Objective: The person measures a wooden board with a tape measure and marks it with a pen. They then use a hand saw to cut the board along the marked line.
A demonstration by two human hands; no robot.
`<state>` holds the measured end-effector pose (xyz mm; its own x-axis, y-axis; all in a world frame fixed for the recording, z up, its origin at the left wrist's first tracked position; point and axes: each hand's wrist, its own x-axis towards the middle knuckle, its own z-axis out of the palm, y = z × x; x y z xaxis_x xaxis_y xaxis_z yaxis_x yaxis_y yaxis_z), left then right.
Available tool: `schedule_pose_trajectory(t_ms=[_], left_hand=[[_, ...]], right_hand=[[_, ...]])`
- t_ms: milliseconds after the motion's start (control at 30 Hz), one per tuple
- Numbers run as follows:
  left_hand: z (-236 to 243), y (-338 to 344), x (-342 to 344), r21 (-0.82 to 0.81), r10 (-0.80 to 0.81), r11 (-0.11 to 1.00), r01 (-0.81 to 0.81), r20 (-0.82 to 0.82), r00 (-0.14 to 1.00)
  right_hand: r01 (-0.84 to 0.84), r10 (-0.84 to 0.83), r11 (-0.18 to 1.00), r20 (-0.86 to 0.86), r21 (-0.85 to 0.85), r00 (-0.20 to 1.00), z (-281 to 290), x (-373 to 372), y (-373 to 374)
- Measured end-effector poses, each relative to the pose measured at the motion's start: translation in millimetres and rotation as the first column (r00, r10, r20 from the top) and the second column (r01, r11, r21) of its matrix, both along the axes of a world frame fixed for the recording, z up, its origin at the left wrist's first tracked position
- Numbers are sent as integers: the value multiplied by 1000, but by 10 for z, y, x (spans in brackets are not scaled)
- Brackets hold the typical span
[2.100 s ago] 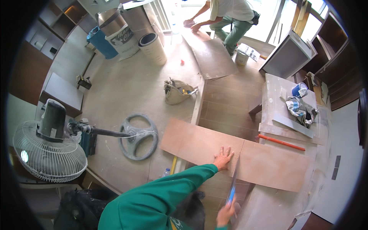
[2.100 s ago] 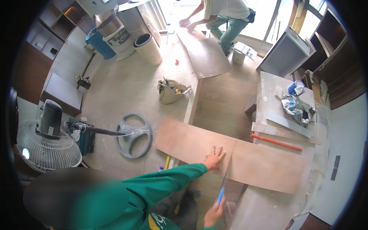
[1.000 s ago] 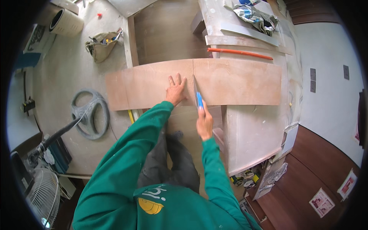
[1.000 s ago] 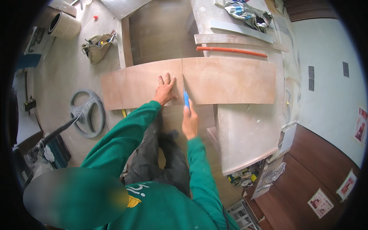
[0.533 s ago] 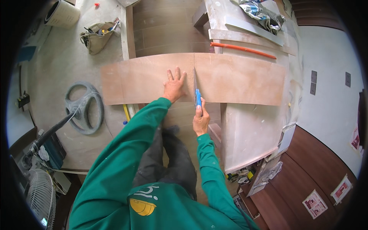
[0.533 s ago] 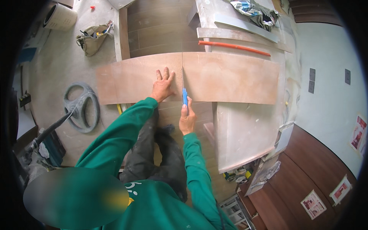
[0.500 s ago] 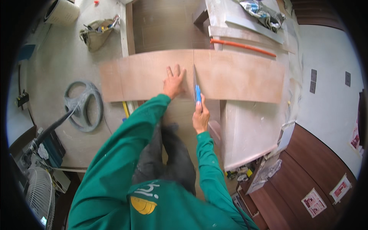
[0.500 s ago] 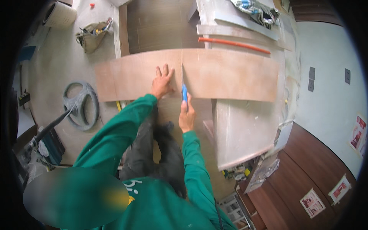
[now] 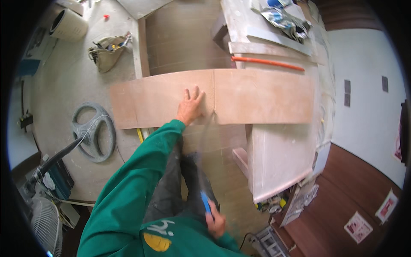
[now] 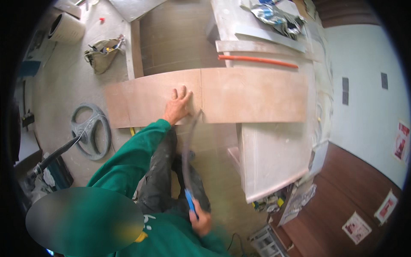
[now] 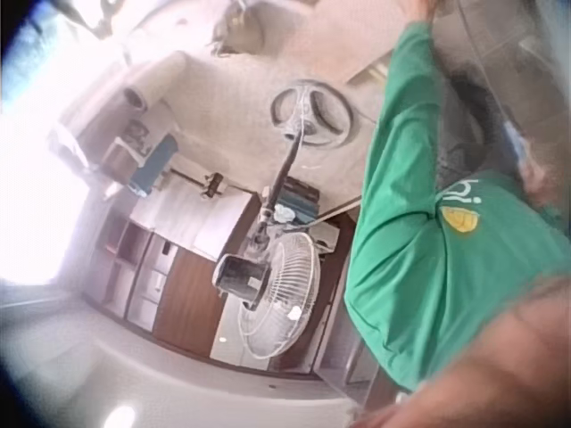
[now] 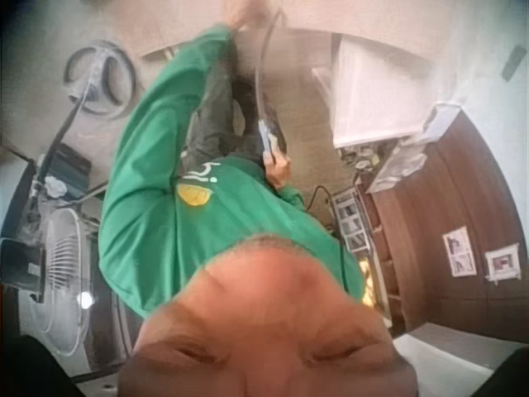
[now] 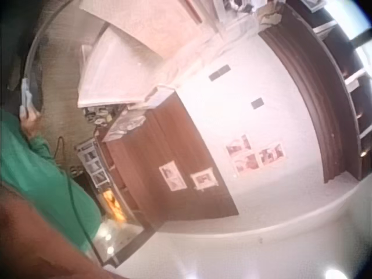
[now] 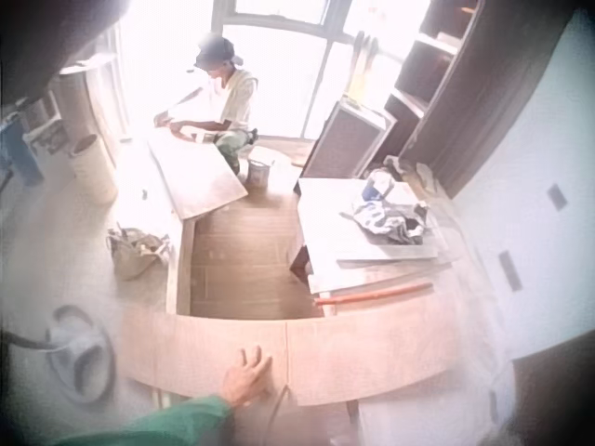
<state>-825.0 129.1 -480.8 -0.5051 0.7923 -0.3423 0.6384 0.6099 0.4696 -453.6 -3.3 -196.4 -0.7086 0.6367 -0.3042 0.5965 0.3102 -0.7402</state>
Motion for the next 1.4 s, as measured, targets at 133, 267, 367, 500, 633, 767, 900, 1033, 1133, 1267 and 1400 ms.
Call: schedule_pose_trajectory(t_ms=[133,267,367,500,633,767,900,1033,1133,1267,1400], left_hand=[[125,-127,151,4,2,1000,-2,6,1000],[263,52,25,-56,23,998,-24,-26,999],[254,49,12,-25,10,1000,-11,-20,1000],[208,7,25,-38,25,999,-26,-16,1000],[245,10,24,-50,23,998,-23,-12,1000],[275,3,6,-44,15,999,-15,-1,1000],[227,-25,64,-51,18,999,-19,-12,1000],[160,10,78,-44,3,999,-4,-24,1000],[186,11,113,-64,-16,998,14,-26,1000],[216,-28,50,-38,4,999,-5,-28,1000],[233,-18,35,-78,-42,996,39,-43,998]], right_hand=[[470,-430,842,195,-264,881,514,217,356],[502,-554,757,-5,-418,832,513,-105,608],[484,-541,765,-15,-426,841,148,-535,844],[473,-523,772,-1,-423,852,-70,-587,929],[500,-528,752,60,-430,847,-25,-532,974],[453,-431,844,137,-288,892,141,-457,900],[296,-293,955,99,-25,951,280,-563,751],[234,-214,964,158,-125,964,204,-794,684],[361,-341,925,161,-118,926,85,-678,460],[429,-416,895,114,-121,902,181,-461,432],[261,-261,965,-64,-14,963,-55,-862,925]])
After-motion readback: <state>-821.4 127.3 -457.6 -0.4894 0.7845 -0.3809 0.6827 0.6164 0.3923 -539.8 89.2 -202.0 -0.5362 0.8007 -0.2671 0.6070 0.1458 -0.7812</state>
